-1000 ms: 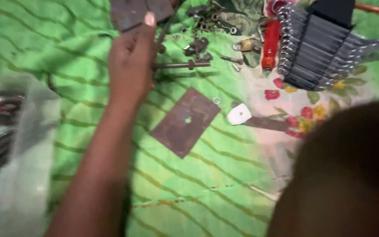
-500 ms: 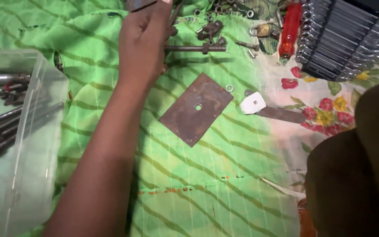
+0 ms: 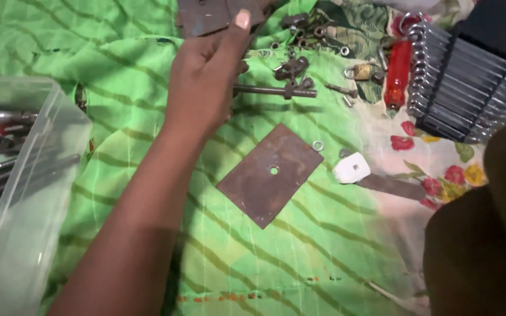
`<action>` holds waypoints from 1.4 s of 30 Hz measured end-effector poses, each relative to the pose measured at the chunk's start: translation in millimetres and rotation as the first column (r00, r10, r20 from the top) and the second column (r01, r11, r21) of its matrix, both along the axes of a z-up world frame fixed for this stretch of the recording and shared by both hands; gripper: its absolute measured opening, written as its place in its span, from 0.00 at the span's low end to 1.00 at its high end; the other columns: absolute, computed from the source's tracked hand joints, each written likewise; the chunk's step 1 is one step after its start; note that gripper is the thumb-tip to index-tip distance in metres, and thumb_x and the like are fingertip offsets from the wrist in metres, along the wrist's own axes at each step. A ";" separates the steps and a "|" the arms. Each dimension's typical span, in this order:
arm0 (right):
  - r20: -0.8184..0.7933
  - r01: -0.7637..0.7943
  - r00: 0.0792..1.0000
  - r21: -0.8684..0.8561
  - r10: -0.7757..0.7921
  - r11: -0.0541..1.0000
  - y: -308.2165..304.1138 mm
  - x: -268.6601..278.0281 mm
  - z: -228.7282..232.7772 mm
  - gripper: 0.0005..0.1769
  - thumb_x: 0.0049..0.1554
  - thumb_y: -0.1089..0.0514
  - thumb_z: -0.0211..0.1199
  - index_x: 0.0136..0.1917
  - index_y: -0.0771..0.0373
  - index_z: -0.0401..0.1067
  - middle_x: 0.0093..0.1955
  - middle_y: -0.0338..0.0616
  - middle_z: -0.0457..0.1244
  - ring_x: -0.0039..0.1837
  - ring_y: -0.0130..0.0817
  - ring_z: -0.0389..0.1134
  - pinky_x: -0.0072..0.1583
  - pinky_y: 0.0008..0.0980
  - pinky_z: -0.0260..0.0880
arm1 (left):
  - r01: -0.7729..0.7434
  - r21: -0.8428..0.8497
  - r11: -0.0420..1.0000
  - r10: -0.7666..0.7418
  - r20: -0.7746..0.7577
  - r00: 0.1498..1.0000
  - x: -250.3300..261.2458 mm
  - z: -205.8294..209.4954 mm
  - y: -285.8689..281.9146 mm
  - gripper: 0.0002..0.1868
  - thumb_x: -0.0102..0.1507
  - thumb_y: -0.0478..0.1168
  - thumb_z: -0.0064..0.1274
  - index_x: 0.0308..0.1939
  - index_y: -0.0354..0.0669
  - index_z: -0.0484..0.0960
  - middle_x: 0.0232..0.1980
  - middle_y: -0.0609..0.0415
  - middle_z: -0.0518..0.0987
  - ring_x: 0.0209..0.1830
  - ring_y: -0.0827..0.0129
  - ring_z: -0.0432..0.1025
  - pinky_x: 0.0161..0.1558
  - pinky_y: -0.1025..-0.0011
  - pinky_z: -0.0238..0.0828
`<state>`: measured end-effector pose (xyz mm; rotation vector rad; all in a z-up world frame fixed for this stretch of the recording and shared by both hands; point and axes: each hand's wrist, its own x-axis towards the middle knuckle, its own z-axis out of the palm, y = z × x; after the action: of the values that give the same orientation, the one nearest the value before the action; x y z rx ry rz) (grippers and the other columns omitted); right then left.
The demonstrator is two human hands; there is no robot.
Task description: The person assembles metal parts by hand, screwing nuts onto threaded rods and inserting them into metal plates. They handle multiple rods, nuts, and washers, organizing them on a green patterned surface.
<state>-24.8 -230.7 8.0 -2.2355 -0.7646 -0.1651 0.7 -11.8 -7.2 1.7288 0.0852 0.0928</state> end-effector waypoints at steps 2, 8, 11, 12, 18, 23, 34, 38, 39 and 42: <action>0.003 -0.021 1.000 0.003 0.021 1.000 3.1 0.2 -0.5 0.41 0.69 0.34 0.56 0.79 0.64 0.50 0.71 0.42 0.59 0.66 0.33 0.65 0.65 0.35 0.70 | -0.013 0.028 1.000 0.013 -0.011 1.000 -2.6 -0.4 2.8 0.32 0.67 0.64 0.50 0.22 0.41 0.77 0.19 0.63 0.69 0.14 0.79 0.60 0.17 0.71 0.56; -0.057 0.019 0.998 0.019 -0.018 1.000 0.9 -5.7 0.2 0.43 0.69 0.33 0.55 0.81 0.64 0.48 0.74 0.41 0.57 0.68 0.34 0.64 0.67 0.36 0.69 | 0.001 0.051 0.999 -0.001 0.007 1.000 -0.8 -7.7 3.2 0.31 0.68 0.62 0.50 0.21 0.42 0.75 0.18 0.62 0.64 0.16 0.79 0.59 0.20 0.71 0.52; -0.211 0.099 0.974 0.065 -0.084 0.993 2.7 -31.8 2.0 0.44 0.69 0.32 0.55 0.82 0.64 0.46 0.75 0.41 0.57 0.69 0.34 0.64 0.68 0.36 0.69 | 0.043 0.021 0.999 -0.044 0.037 0.998 0.6 -14.9 3.8 0.29 0.70 0.60 0.50 0.24 0.41 0.73 0.21 0.64 0.66 0.21 0.79 0.58 0.24 0.71 0.52; -0.240 0.092 0.968 0.093 -0.067 0.991 0.4 -35.8 6.2 0.45 0.69 0.32 0.55 0.82 0.64 0.46 0.75 0.41 0.57 0.69 0.34 0.64 0.68 0.36 0.69 | 0.026 0.040 0.999 -0.028 0.044 0.999 2.0 -14.8 4.0 0.29 0.70 0.59 0.50 0.24 0.42 0.74 0.20 0.64 0.66 0.20 0.79 0.59 0.24 0.71 0.53; -0.236 -0.043 0.954 0.509 0.187 0.860 -18.0 -43.1 58.3 0.48 0.69 0.31 0.54 0.84 0.64 0.43 0.77 0.40 0.55 0.71 0.35 0.63 0.70 0.36 0.69 | -0.006 0.099 0.995 0.011 -0.052 0.999 -2.1 0.0 1.9 0.33 0.69 0.61 0.50 0.19 0.40 0.72 0.17 0.62 0.65 0.17 0.78 0.59 0.22 0.70 0.53; 0.103 -0.157 0.985 0.214 0.138 0.964 -12.8 -4.9 58.6 0.44 0.65 0.38 0.66 0.81 0.59 0.50 0.73 0.42 0.62 0.70 0.34 0.67 0.69 0.34 0.73 | 0.008 0.141 0.990 -0.002 -0.041 0.999 -2.9 9.8 3.3 0.35 0.70 0.63 0.49 0.19 0.40 0.71 0.17 0.62 0.62 0.16 0.77 0.56 0.20 0.70 0.50; -0.055 0.046 0.997 -0.016 -0.047 0.999 1.7 3.2 21.5 0.19 0.58 0.48 0.75 0.57 0.60 0.79 0.49 0.46 0.72 0.47 0.35 0.74 0.47 0.32 0.73 | 0.000 0.038 0.999 0.003 -0.094 0.996 -6.4 13.6 -0.4 0.34 0.68 0.63 0.49 0.17 0.42 0.70 0.15 0.63 0.63 0.12 0.77 0.59 0.16 0.69 0.53; -0.140 0.120 0.982 -0.062 -0.128 0.991 8.2 0.6 26.9 0.18 0.53 0.48 0.76 0.50 0.61 0.81 0.41 0.45 0.72 0.37 0.34 0.71 0.39 0.33 0.70 | -0.018 0.184 0.983 0.033 -0.076 0.997 -5.6 13.9 -1.6 0.36 0.69 0.62 0.50 0.15 0.39 0.66 0.16 0.61 0.59 0.17 0.76 0.53 0.21 0.65 0.47; -0.147 0.131 0.980 -0.037 -0.135 0.991 9.6 -0.8 29.3 0.17 0.54 0.47 0.75 0.49 0.61 0.81 0.40 0.45 0.72 0.36 0.32 0.71 0.39 0.32 0.70 | -0.014 0.183 0.983 0.027 -0.070 0.997 -6.5 14.1 -2.6 0.36 0.69 0.61 0.50 0.16 0.39 0.65 0.18 0.61 0.58 0.19 0.76 0.53 0.22 0.64 0.47; -0.224 0.188 0.955 -0.048 -0.194 0.981 12.0 -1.9 37.8 0.16 0.56 0.46 0.73 0.46 0.61 0.82 0.35 0.45 0.69 0.33 0.33 0.69 0.38 0.33 0.68 | -0.011 0.167 0.986 0.025 -0.079 0.997 -6.2 16.7 -5.6 0.35 0.68 0.60 0.50 0.17 0.38 0.65 0.18 0.61 0.58 0.21 0.77 0.53 0.23 0.65 0.49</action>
<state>-26.6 -218.7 45.8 -2.3024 -0.4295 0.0093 -5.5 -17.4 9.4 1.8994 0.1567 0.0443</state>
